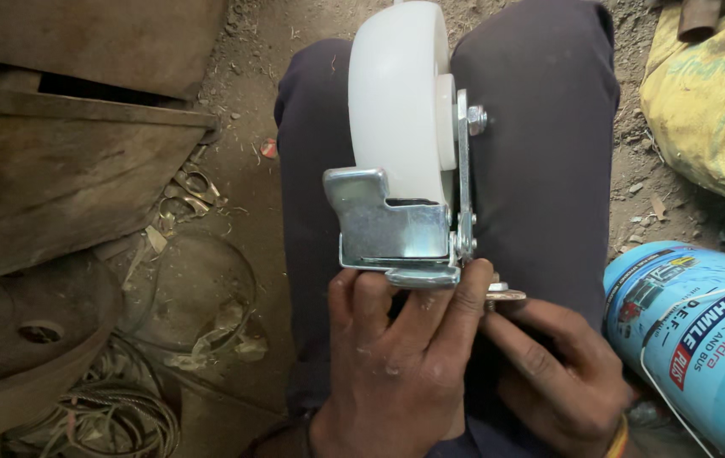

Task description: The person sits on the ground and fits a caster wheel assembly onto a metal mounting plate on a pipe, aligning the plate and inserting bolts by hand. They then use a spanner to tighten the nuts, bracing the assembly with their feet while turning the wrench.

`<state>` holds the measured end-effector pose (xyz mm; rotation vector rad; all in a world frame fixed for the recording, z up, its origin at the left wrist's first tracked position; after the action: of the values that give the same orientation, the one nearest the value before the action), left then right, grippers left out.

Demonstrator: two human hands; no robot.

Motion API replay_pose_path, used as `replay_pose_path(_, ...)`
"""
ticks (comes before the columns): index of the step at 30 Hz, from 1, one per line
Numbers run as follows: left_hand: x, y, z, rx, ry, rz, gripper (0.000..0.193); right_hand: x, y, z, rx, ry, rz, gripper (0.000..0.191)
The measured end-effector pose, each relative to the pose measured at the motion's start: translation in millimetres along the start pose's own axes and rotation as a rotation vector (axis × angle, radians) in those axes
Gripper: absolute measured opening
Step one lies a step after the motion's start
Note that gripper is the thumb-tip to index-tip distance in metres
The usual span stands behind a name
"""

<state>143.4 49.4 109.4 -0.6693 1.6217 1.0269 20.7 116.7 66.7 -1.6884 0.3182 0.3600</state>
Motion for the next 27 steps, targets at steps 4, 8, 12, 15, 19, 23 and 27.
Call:
replay_pose_path(4, -2, 0, 0, 0.002, -0.002, 0.005, 0.038, 2, -9, -7, -0.073, -0.014, 0.045, 0.051)
replay_pose_path(8, -1, 0, 0, 0.014, -0.004, 0.010, 0.037, -7, -11, -10, -0.085, 0.186, 0.076, 0.027)
replay_pose_path(12, -1, 1, 0, 0.022, -0.006, 0.040, 0.038, -8, -3, -1, -0.081, 0.297, 0.065, 0.028)
replay_pose_path(15, 0, 1, 0, 0.008, -0.015, 0.042, 0.035, -6, 0, 3, -0.041, 0.323, 0.098, 0.030)
replay_pose_path(19, -1, 1, 0, 0.002, 0.005, 0.036, 0.035, -2, -11, -4, -0.046, 0.343, 0.148, 0.031)
replay_pose_path(23, -2, 2, 1, 0.017, 0.018, 0.042, 0.035, 4, -19, -10, -0.147, 0.141, 0.236, 0.031)
replay_pose_path(27, -2, 1, 2, 0.015, 0.015, 0.044, 0.035, 12, -16, 14, -0.359, -0.071, 0.391, 0.032)
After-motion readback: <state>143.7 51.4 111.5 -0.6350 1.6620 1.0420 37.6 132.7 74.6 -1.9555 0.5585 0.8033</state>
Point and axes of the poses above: each hand's wrist, its own z-axis away from the middle knuckle, its own x-axis out of the palm, y = z × x, the point moved 10 cm from there along -z, towards the middle knuckle, and after that the axes turned 13 degrees about -z, right-handed, at the moved point
